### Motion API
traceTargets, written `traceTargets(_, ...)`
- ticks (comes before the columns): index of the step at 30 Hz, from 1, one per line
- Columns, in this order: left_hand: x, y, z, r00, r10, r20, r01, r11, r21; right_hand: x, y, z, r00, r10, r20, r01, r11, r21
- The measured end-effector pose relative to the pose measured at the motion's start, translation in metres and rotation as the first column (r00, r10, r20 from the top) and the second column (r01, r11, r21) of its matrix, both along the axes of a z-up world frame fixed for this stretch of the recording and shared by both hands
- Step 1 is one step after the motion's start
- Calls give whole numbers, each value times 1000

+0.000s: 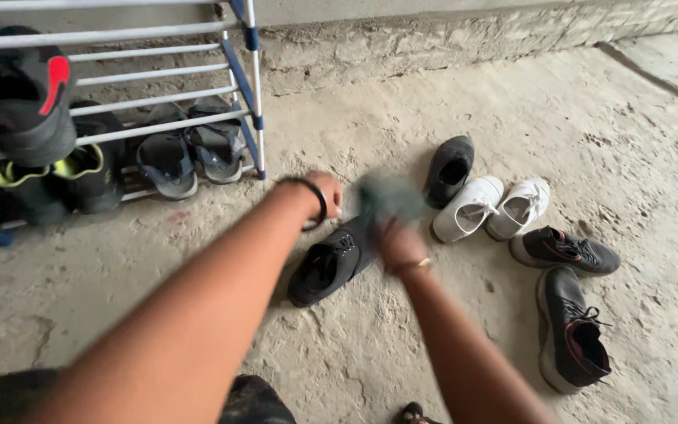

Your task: The person wipes several pairs of shoes with a green cloth and places them on a shoe rack. They handle sandals and black shoes, wiping the exterior surfaces before arranging them on the rack.

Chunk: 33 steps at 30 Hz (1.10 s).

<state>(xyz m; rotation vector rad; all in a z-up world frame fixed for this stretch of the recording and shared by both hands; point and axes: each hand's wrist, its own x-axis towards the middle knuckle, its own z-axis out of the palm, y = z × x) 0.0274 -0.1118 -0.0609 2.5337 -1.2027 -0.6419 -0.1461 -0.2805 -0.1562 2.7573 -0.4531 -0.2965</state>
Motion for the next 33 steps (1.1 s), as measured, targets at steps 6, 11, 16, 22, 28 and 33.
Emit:
traceTargets(6,-34,30,-113,997,-27,-75,19,995,-103,-29,-8,5,995,-86,-57,103,766,635)
traceTargets(11,-49,36,-181,943,175,-282,-150,983,109,-18,-25,66,924,-337,183,145,750,646)
traceTargets(16,-77,7,-176,794,379,-475,-404,913,53,-10,7,7,936,-180,302,-98,691,717)
traceTargets(22,-96,3,-179,470,426,-773,-600,797,74,-6,34,-35,894,8,448,-339,666,664)
traceTargets(28,-103,-7,-219,203,420,-885,-862,505,42,-33,32,-38,944,-142,298,-46,836,546)
traceTargets(33,-95,-12,-210,211,467,-859,-903,429,12,-31,-34,-13,933,-345,-106,359,859,364)
